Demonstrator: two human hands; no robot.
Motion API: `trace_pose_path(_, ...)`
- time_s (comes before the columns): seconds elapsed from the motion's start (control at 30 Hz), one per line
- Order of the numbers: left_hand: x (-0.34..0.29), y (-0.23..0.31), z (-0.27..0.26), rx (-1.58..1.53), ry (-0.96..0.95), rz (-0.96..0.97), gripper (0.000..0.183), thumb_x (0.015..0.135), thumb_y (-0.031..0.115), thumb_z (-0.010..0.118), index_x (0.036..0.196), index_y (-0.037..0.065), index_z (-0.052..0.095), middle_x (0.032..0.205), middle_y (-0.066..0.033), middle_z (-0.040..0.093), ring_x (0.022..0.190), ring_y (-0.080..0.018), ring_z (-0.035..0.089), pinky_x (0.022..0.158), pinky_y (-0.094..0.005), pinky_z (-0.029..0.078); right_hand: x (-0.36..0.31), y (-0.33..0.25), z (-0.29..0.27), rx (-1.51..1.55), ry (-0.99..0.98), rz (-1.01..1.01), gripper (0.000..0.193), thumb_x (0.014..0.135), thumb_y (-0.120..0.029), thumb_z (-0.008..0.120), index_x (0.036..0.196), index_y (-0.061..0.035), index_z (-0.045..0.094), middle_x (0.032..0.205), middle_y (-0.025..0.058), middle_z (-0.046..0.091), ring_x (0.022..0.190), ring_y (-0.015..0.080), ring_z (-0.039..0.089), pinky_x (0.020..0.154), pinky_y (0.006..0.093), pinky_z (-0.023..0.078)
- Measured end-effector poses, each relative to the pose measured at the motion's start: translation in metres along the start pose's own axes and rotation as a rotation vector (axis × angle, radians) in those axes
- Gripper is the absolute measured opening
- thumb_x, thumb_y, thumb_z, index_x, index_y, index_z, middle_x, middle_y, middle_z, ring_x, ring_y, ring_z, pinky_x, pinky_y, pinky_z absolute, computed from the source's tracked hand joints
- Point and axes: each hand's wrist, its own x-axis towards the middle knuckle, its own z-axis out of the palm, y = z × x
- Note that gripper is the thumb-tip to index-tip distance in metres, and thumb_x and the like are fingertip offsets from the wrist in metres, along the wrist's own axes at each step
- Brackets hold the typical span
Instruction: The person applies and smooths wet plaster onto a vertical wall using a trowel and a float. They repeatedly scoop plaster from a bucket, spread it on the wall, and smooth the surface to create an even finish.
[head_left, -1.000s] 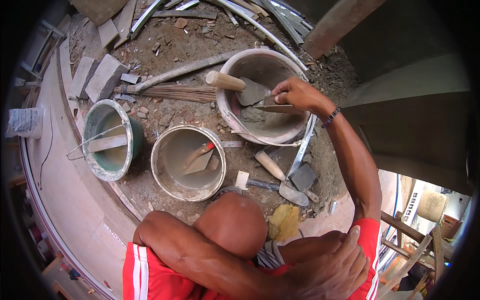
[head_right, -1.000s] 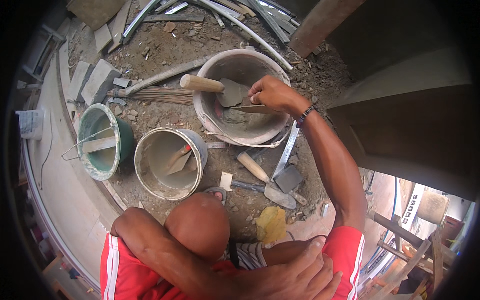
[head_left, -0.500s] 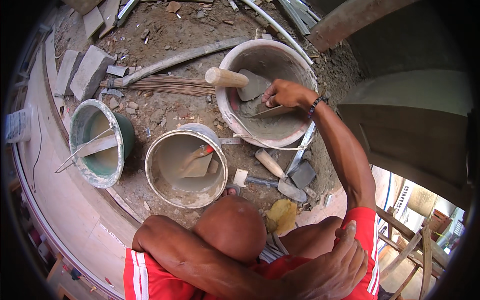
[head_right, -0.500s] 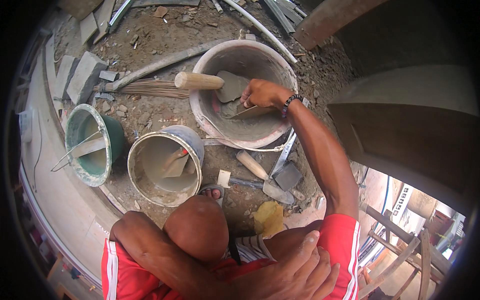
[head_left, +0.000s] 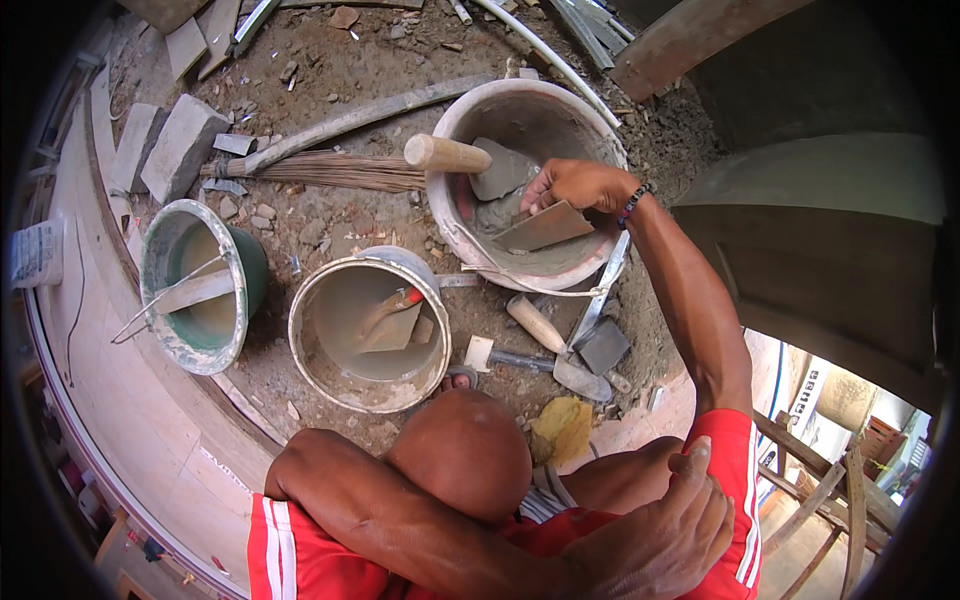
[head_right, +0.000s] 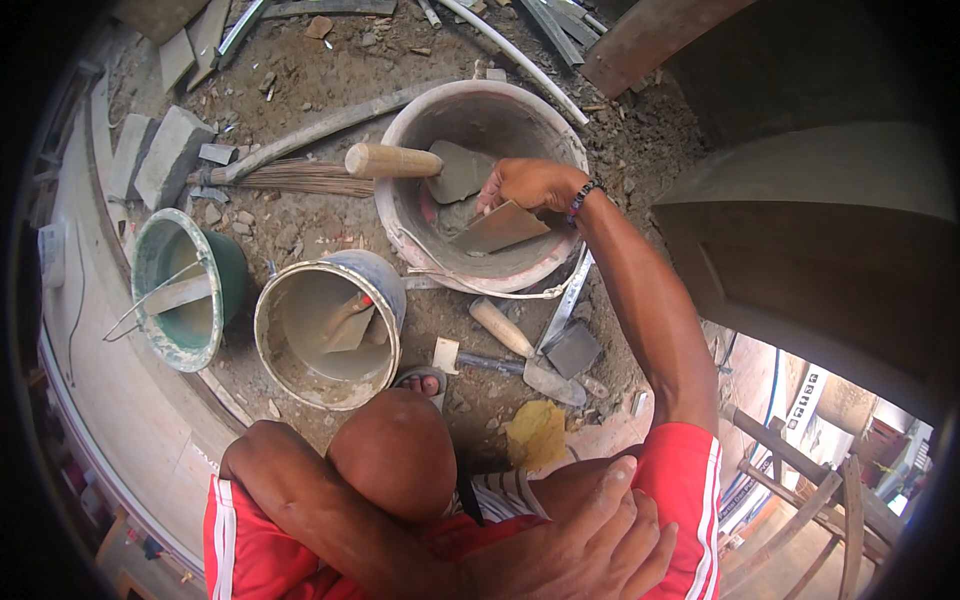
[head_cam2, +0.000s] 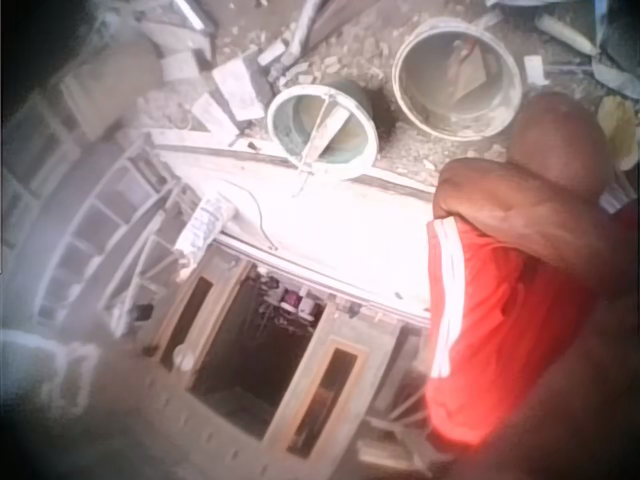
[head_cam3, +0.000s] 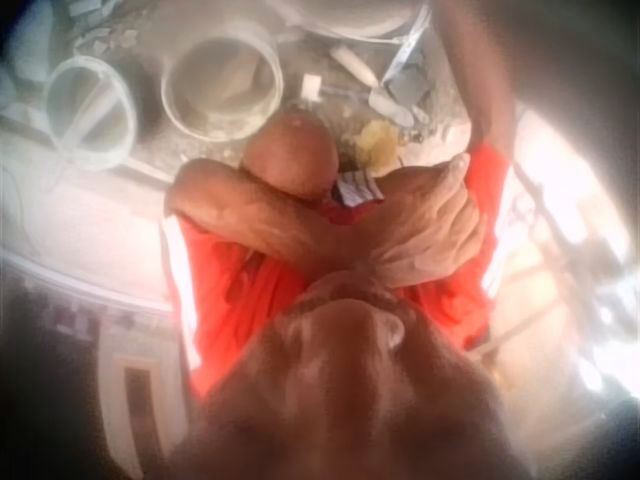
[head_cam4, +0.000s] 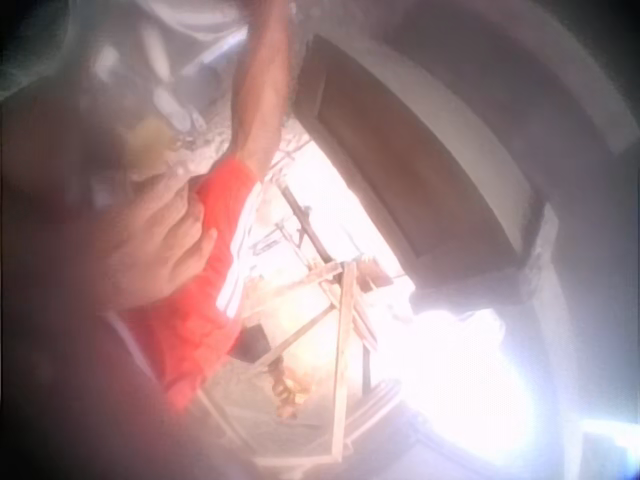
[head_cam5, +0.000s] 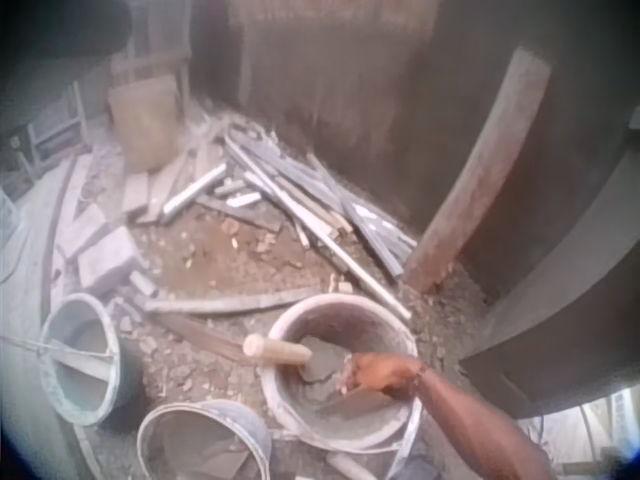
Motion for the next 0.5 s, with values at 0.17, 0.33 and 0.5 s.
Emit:
trace_pose_path(0.17,0.005,0.013,0.007,-0.008,-0.002,0.046,0.019,0.087,0.019,0.055,0.091,0.002,0.061,0.080,-0.0115,0.059,0.077,-0.0246,0.057,0.098,-0.0527,0.043,-0.050,-0.009,-0.007,0.431,-0.065,-0.177,0.024,0.089,-0.011,0.066,0.109,0.0025,0.067,0.098,0.0061,0.069,0.090,0.0099,0.064,0.079,0.0243,0.052)
trace_pose_path(0.33,0.011,0.021,0.020,0.000,0.049,0.127,0.020,0.086,0.019,0.056,0.096,0.002,0.061,0.084,-0.0124,0.059,0.081,-0.0253,0.057,0.097,-0.0521,0.044,-0.146,0.008,0.020,0.777,0.126,-0.514,0.041,0.090,-0.025,0.070,0.118,0.0026,0.061,0.111,0.0084,0.067,0.095,0.0144,0.065,0.084,0.0287,0.053)
trace_pose_path(0.5,0.026,0.030,0.015,0.019,-0.108,0.269,0.035,0.084,0.022,0.060,0.113,0.004,0.060,0.095,-0.0133,0.059,0.091,-0.0287,0.056,0.098,-0.0538,0.040,-0.274,0.055,0.069,0.911,0.513,-0.690,0.069,0.079,-0.031,0.080,0.132,0.0037,0.052,0.125,0.0104,0.061,0.113,0.0152,0.059,0.101,0.0310,0.044)
